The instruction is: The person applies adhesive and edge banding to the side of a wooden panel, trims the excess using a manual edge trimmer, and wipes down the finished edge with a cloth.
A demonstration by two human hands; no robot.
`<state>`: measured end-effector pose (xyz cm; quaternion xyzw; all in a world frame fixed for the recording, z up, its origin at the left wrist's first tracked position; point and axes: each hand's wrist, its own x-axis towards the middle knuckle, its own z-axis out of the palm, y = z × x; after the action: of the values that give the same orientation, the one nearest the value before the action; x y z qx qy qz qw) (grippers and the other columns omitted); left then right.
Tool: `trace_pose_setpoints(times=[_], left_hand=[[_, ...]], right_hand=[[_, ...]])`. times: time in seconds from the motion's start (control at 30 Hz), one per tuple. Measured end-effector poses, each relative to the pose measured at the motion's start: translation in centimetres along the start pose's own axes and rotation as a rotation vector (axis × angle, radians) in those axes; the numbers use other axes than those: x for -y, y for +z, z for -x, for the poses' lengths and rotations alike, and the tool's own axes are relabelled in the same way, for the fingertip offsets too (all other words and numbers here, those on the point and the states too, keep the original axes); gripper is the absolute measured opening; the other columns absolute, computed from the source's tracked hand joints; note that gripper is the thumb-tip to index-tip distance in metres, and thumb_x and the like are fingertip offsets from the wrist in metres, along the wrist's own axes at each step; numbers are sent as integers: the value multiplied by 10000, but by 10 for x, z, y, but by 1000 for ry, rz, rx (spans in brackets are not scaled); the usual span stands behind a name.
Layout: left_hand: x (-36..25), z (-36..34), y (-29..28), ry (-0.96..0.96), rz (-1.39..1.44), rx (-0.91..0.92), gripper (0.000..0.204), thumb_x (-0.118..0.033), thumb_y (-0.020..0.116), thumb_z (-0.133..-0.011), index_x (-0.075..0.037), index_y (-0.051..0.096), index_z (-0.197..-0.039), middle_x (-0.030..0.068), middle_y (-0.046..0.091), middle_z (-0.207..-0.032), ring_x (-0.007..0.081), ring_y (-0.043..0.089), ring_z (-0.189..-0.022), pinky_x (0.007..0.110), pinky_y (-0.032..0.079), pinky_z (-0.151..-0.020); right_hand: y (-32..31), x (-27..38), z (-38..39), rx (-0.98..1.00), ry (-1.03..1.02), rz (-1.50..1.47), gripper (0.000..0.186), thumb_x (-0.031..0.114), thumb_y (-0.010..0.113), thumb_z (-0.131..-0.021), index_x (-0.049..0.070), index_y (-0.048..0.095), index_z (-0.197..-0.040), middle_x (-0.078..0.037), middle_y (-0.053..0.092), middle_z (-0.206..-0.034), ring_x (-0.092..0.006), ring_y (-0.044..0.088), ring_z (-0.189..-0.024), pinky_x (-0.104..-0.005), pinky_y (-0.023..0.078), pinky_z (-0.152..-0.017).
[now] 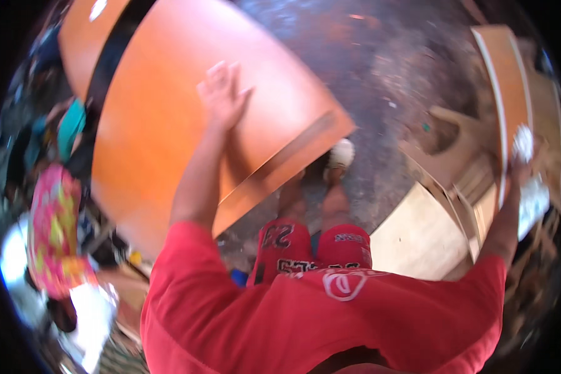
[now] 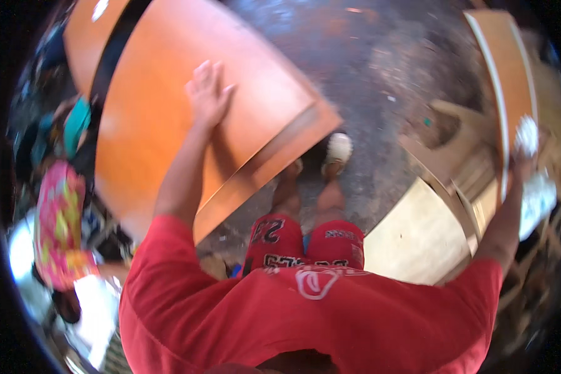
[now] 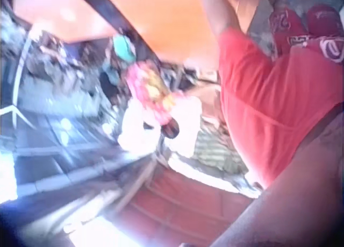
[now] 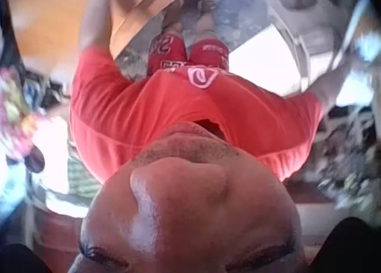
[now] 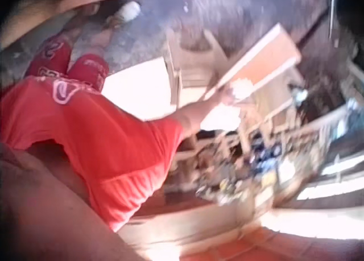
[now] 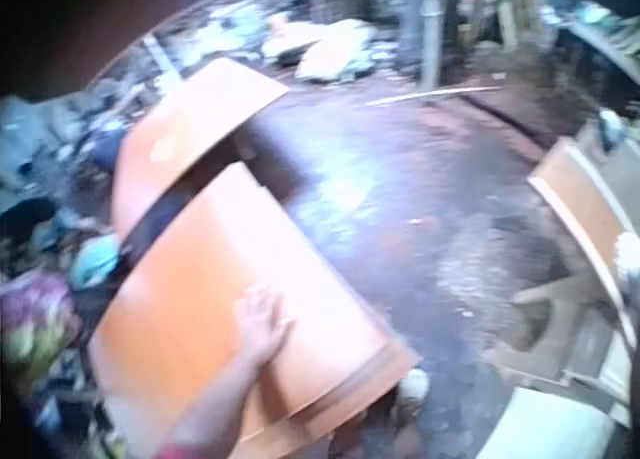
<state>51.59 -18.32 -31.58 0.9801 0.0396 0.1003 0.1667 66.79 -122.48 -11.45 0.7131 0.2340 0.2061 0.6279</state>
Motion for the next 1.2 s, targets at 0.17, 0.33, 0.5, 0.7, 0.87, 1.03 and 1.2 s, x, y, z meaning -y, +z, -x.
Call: trace_pose_setpoints(times=[0.17,0.33,0.5,0.7,0.87,1.03,1.2], left_hand=[[22,20,-50,-169,-276,247,724,-606,414,-873,-221,245,-1462,138,129,-1537,305,63,-1427,586,13,-1090],[17,23,-33,-318,-132,261,806,-658,431,-831,-228,206,-1473,138,88,-1542,306,38,-1428,593,-10,-1092],[22,7,-38,-258,-207,275,836,-659,497,-798,-223,241,-1464,139,142,-1533,333,81,-1421,635,70,-1072],[74,30,-73,-302,-162,298,736,-562,533,-832,-206,311,-1437,147,167,-1525,303,145,-1412,524,154,-1111],[98,34,-92,-621,-242,384,788,-643,458,-829,-249,216,-1466,90,62,-1552,317,3,-1426,646,56,-1074],[86,19,-74,-587,-220,466,915,-684,447,-807,-213,62,-1490,172,-40,-1538,349,-37,-1420,671,9,-1052],[84,24,-94,-588,-180,464,936,-678,458,-803,-198,42,-1492,178,-57,-1536,354,-53,-1418,669,1,-1050]], right_hand=[[-86,169,-94,85,684,-1058,505,365,506,-918,53,456,-1312,-163,612,-1089,-266,585,-990,-388,492,-828],[-308,106,-199,21,1146,-1729,556,407,456,-926,-7,447,-1295,-174,578,-1163,-252,566,-1065,-374,476,-873],[-525,220,-234,468,930,-2442,299,214,484,-920,7,546,-1127,-94,557,-1126,-187,542,-995,-352,436,-886],[-730,260,-253,1034,1263,-3465,296,28,536,-898,63,400,-1159,-72,525,-1102,-178,546,-1002,-345,474,-879],[-748,287,-281,992,933,-3467,469,-21,594,-841,44,356,-1239,-99,492,-1194,-189,538,-1049,-329,483,-880],[-744,315,-291,1033,1099,-3388,437,152,556,-932,126,369,-1326,-66,478,-1290,-199,497,-1157,-377,453,-940],[-742,332,-297,1030,1295,-3327,410,204,548,-939,125,400,-1313,-66,507,-1259,-206,518,-1123,-381,457,-928]])
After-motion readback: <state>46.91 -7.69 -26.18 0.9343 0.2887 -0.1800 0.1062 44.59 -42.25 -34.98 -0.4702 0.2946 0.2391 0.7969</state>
